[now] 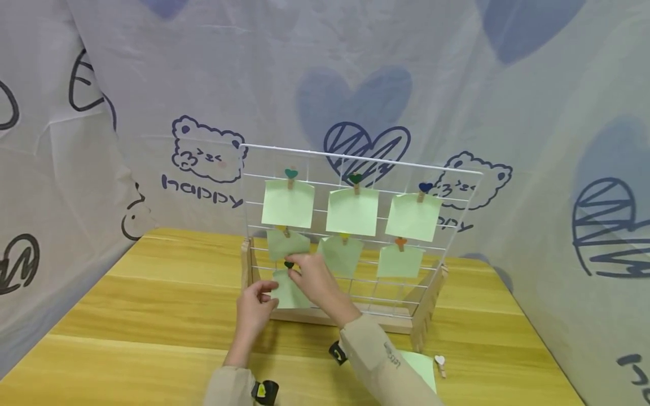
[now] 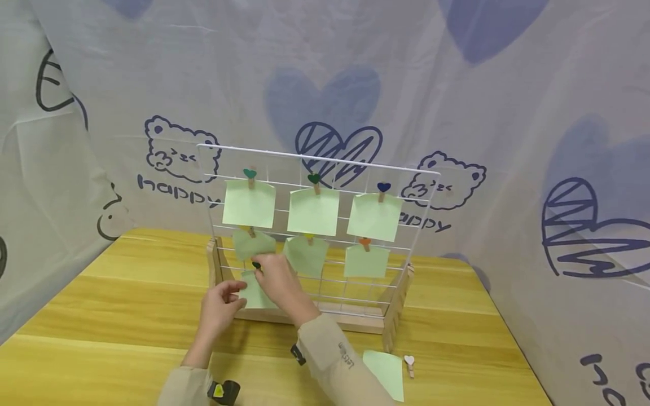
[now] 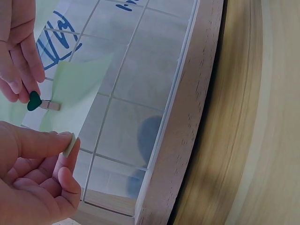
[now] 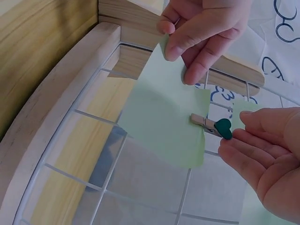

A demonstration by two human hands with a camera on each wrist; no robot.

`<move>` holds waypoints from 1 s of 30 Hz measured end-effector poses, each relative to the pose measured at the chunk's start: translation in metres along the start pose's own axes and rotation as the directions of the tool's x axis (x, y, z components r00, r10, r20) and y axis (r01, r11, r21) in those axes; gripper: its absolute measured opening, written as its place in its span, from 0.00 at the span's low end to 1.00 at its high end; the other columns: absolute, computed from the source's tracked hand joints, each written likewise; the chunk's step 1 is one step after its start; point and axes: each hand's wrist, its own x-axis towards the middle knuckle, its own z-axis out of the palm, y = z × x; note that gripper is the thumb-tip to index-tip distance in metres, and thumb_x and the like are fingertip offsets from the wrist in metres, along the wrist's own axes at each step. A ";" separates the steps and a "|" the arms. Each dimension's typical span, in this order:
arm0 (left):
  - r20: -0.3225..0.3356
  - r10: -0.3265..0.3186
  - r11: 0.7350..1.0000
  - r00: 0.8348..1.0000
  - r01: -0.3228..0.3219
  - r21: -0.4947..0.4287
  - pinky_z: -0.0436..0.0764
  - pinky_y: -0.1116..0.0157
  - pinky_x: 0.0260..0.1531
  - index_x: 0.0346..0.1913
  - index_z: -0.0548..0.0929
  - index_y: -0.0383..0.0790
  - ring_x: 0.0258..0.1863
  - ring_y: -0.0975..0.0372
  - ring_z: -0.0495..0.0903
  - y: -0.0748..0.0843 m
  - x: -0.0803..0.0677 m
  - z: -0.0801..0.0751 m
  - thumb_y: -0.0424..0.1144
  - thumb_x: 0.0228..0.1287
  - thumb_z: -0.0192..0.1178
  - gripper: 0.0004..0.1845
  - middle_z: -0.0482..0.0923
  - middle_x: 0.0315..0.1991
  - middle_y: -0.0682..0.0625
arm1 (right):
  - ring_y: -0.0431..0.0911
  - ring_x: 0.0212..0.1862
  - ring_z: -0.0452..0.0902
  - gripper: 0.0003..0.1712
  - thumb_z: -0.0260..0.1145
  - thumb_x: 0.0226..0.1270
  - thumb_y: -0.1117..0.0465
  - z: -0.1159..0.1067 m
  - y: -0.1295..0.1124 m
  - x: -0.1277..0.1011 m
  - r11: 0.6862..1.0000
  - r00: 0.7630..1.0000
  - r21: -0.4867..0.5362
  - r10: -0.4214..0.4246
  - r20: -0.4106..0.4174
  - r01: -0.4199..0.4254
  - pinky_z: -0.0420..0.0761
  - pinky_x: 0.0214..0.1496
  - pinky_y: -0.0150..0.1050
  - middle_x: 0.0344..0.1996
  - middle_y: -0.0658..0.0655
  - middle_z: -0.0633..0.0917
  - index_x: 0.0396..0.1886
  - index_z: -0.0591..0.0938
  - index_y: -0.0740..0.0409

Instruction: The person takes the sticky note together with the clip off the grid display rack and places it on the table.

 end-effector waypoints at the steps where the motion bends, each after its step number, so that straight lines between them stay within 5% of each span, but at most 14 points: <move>1: 0.003 0.000 1.000 1.000 0.000 0.000 0.76 0.67 0.26 0.39 0.79 0.26 0.28 0.57 0.74 0.000 0.000 0.000 0.19 0.48 0.57 0.12 0.77 0.36 0.38 | 0.43 0.30 0.79 0.13 0.63 0.57 0.69 0.000 0.000 0.000 1.000 1.000 -0.016 -0.005 -0.004 0.005 0.75 0.30 0.25 0.39 0.60 0.82 0.43 0.80 0.67; 6: 0.011 -0.007 1.000 1.000 0.007 0.000 0.76 0.66 0.25 0.39 0.79 0.27 0.28 0.57 0.74 0.002 0.000 0.000 0.19 0.49 0.57 0.11 0.77 0.36 0.39 | 0.46 0.37 0.80 0.12 0.63 0.56 0.70 0.001 -0.001 0.000 0.997 0.999 -0.065 -0.037 -0.031 0.035 0.77 0.36 0.29 0.38 0.59 0.83 0.42 0.81 0.66; 22: 0.012 -0.020 1.000 1.000 0.020 -0.021 0.74 0.69 0.25 0.39 0.78 0.26 0.28 0.58 0.73 0.005 0.000 -0.002 0.19 0.49 0.57 0.11 0.77 0.35 0.40 | 0.48 0.40 0.79 0.12 0.65 0.49 0.77 0.005 -0.001 0.000 0.989 0.988 -0.088 -0.126 -0.092 0.118 0.76 0.39 0.29 0.35 0.59 0.83 0.36 0.82 0.67; 30: 0.018 -0.034 0.999 0.999 0.034 -0.028 0.73 0.70 0.25 0.40 0.78 0.26 0.29 0.58 0.72 0.006 0.000 -0.003 0.20 0.50 0.57 0.12 0.77 0.36 0.38 | 0.45 0.35 0.77 0.08 0.62 0.51 0.78 0.015 0.001 -0.001 0.923 0.941 -0.292 -0.303 -0.151 0.250 0.75 0.38 0.27 0.30 0.55 0.81 0.30 0.82 0.65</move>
